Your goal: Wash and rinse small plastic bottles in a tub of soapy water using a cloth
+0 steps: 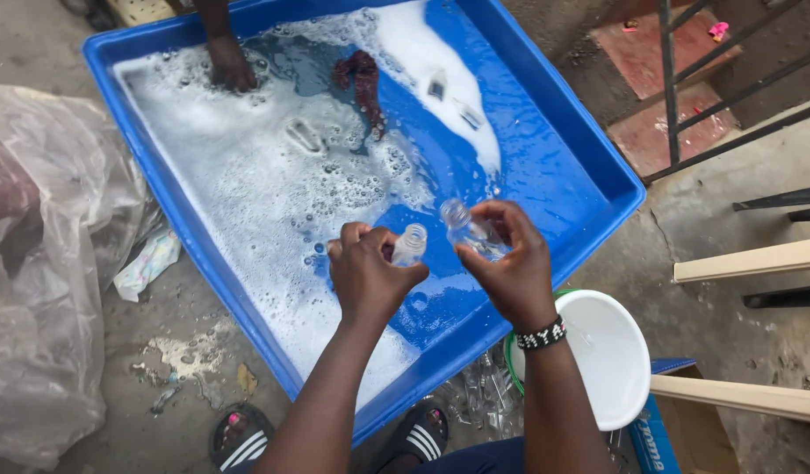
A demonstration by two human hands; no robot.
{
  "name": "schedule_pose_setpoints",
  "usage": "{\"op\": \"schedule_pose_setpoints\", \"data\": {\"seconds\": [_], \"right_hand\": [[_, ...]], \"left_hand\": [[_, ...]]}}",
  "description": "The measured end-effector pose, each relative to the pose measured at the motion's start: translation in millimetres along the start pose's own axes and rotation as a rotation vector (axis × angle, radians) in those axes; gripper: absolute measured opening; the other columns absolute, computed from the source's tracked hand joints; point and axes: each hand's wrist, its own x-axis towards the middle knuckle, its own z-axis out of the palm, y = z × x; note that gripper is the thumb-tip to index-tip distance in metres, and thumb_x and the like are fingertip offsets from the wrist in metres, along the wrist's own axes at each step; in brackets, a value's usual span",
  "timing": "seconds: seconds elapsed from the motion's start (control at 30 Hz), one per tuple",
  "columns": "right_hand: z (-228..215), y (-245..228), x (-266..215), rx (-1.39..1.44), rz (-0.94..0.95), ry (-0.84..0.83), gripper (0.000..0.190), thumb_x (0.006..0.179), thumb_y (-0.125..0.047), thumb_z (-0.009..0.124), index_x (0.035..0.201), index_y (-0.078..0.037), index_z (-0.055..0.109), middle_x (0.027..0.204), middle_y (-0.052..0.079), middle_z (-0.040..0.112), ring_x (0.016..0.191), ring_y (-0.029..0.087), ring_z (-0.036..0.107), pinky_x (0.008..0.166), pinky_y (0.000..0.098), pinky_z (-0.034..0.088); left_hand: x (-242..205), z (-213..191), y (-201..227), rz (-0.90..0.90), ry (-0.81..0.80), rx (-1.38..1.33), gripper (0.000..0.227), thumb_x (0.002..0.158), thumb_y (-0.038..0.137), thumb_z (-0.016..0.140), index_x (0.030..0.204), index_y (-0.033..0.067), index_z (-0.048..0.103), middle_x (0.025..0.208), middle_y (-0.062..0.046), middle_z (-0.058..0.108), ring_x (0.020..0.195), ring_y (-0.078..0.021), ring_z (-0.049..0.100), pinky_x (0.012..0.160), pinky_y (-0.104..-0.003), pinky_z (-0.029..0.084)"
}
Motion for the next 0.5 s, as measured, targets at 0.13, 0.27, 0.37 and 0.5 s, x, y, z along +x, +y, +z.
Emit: {"op": "schedule_pose_setpoints", "data": {"seconds": [0.13,0.27,0.37,0.5], "right_hand": [[6,20,-11,-0.133,-0.078,-0.077,0.044,0.072,0.012,0.083,0.111,-0.009,0.076,0.109,0.010,0.073,0.115,0.038,0.069,0.099,0.0500,0.055],[-2,27,-12,-0.422,-0.229,-0.069,0.045,0.074,0.010,0.079,0.107,-0.021,0.079,0.105,0.000,0.074,0.113,0.030,0.068,0.099,0.0470,0.052],[-7,25,-13,-0.515,-0.275,-0.087,0.048,0.072,0.010,0.076,0.107,-0.023,0.079,0.103,0.003,0.073,0.111,0.033,0.067,0.097,0.0515,0.051],[-7,26,-12,-0.566,-0.313,-0.104,0.051,0.071,0.013,0.073,0.108,-0.022,0.079,0.104,0.007,0.072,0.112,0.038,0.065,0.099,0.0576,0.049]], "left_hand": [[-3,3,-4,0.108,0.045,0.106,0.039,0.052,0.030,0.091,0.083,0.0141,0.073,0.112,-0.007,0.054,0.109,-0.0480,0.057,0.077,-0.060,0.055],[-4,-3,3,0.139,0.038,0.236,0.038,0.054,0.022,0.092,0.086,0.0121,0.075,0.112,-0.010,0.055,0.106,-0.0513,0.058,0.081,-0.061,0.053],[-6,-2,3,0.159,0.021,0.297,0.036,0.055,0.018,0.092,0.087,0.0104,0.076,0.112,-0.012,0.055,0.111,-0.0512,0.055,0.086,-0.062,0.051],[-9,-3,7,0.191,-0.001,0.360,0.035,0.057,0.015,0.091,0.088,0.0092,0.076,0.112,-0.012,0.053,0.115,-0.0475,0.052,0.090,-0.063,0.049]]}}
